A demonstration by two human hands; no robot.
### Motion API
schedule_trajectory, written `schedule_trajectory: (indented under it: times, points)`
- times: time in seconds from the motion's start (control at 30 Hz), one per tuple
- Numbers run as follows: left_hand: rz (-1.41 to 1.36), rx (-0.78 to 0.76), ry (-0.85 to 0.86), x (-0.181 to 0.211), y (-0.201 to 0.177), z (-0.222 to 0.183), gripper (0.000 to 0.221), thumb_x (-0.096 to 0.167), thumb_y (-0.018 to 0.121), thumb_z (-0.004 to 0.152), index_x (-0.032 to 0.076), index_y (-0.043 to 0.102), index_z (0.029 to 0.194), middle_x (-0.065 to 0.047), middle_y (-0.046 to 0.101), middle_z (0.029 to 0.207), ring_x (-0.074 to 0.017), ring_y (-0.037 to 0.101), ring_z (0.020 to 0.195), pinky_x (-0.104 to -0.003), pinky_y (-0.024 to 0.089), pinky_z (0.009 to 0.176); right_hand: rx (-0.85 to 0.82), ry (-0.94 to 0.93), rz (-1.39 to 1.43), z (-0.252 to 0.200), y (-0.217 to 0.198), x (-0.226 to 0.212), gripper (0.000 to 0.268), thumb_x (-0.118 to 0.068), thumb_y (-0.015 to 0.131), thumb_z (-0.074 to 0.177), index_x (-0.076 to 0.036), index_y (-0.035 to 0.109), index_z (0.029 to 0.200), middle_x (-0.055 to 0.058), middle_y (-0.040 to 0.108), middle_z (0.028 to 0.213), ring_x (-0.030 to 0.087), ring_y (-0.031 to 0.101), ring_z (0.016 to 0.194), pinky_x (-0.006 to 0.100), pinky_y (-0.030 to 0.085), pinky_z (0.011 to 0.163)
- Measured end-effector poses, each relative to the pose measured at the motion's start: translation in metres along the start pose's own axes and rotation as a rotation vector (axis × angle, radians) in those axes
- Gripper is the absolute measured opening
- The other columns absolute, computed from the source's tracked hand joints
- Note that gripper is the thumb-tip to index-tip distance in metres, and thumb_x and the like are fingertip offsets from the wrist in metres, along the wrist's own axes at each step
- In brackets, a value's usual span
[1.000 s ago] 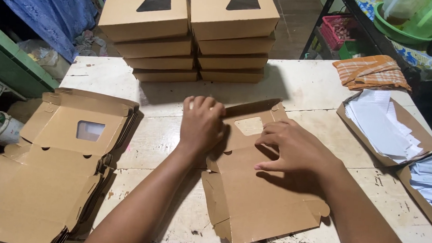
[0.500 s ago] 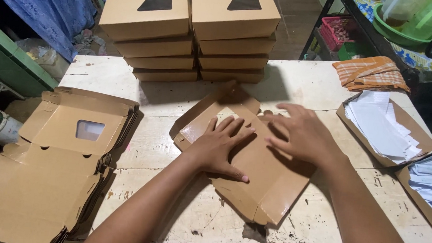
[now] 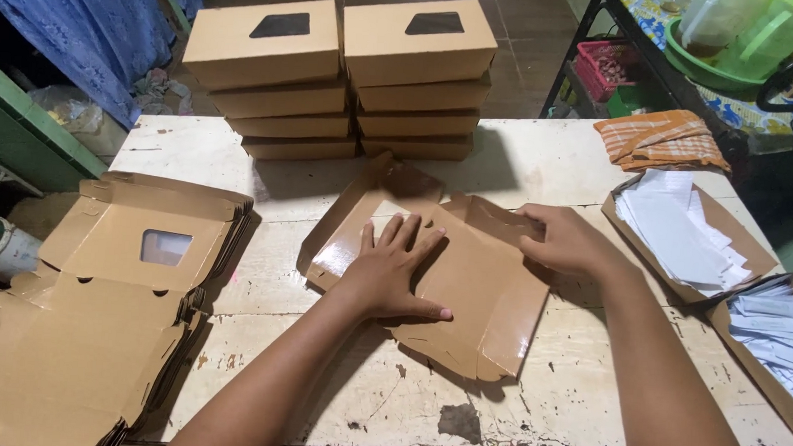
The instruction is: Assembling cardboard food boxes by folding flaps and inserting paper liners.
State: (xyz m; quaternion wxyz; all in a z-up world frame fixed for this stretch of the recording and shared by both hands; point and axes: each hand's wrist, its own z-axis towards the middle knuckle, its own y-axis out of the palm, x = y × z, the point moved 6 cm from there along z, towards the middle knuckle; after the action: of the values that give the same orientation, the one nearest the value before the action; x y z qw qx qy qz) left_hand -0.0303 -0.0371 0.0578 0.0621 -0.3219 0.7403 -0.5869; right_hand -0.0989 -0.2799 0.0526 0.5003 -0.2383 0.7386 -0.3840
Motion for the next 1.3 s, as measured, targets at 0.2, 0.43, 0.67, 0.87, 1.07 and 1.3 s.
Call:
schedule_trajectory:
  times: [0.2,0.43,0.67,0.87,1.07,1.3]
  points:
    - [0.241,0.385,0.092,0.023,-0.020,-0.003,0.111,0.061,0.077,0.076,0.026,0.020,0.165,-0.017,0.053,0.136,-0.0404,0.059,0.120,-0.057,0.053,0.088,0.134,-0.358,0.199,0.002,0.006,-0.021,0.032,-0.010,0.071,0.086,-0.014,0.078,0.116,0.011,0.076,0.094,0.026,0.067,0.084,0.038,0.054,0.077]
    - [-0.123,0.370,-0.020,0.011,-0.004,0.039,0.063,0.026,0.068,0.090,0.022,0.042,0.148,-0.017,0.070,0.092,-0.0455,0.074,0.084,-0.053,0.060,0.072,0.158,-0.500,0.240,-0.012,0.023,-0.053,0.032,-0.012,0.079,0.083,-0.015,0.080,0.114,0.010,0.078,0.090,0.022,0.064,0.076,0.036,0.052,0.067]
    - [-0.308,0.724,0.154,-0.011,0.024,0.052,0.021,0.025,0.061,0.093,0.020,0.061,0.114,-0.013,0.073,0.090,-0.0398,0.072,0.080,-0.051,0.055,0.065,0.170,-0.523,0.233,-0.018,0.027,-0.062,0.026,-0.018,0.080,0.083,-0.012,0.081,0.109,0.006,0.078,0.092,0.018,0.064,0.077,0.032,0.049,0.066]
    - [-0.388,0.849,0.268,-0.014,0.018,0.043,0.024,0.019,0.062,0.095,0.020,0.062,0.119,-0.007,0.077,0.105,-0.0352,0.072,0.086,-0.045,0.052,0.066,0.100,-0.308,0.548,-0.002,0.032,-0.038,0.024,-0.004,0.075,0.084,0.000,0.077,0.108,0.012,0.074,0.104,0.022,0.071,0.094,0.034,0.061,0.086]
    - [-0.384,0.964,0.329,-0.014,0.007,0.038,0.023,0.018,0.064,0.095,0.019,0.064,0.117,-0.003,0.077,0.102,-0.0270,0.074,0.087,-0.039,0.054,0.067,-0.159,-0.068,1.080,0.022,0.061,0.008,0.041,-0.011,0.067,0.085,0.006,0.066,0.122,0.020,0.070,0.109,0.033,0.068,0.097,0.044,0.055,0.084]
    - [-0.465,1.042,0.323,-0.017,0.007,0.042,0.021,0.017,0.062,0.094,0.018,0.065,0.114,-0.002,0.077,0.100,-0.0248,0.074,0.087,-0.036,0.055,0.073,-0.544,-0.219,1.576,0.012,0.056,-0.021,0.049,-0.036,0.063,0.091,0.006,0.065,0.116,0.024,0.072,0.104,0.040,0.070,0.094,0.048,0.052,0.085]
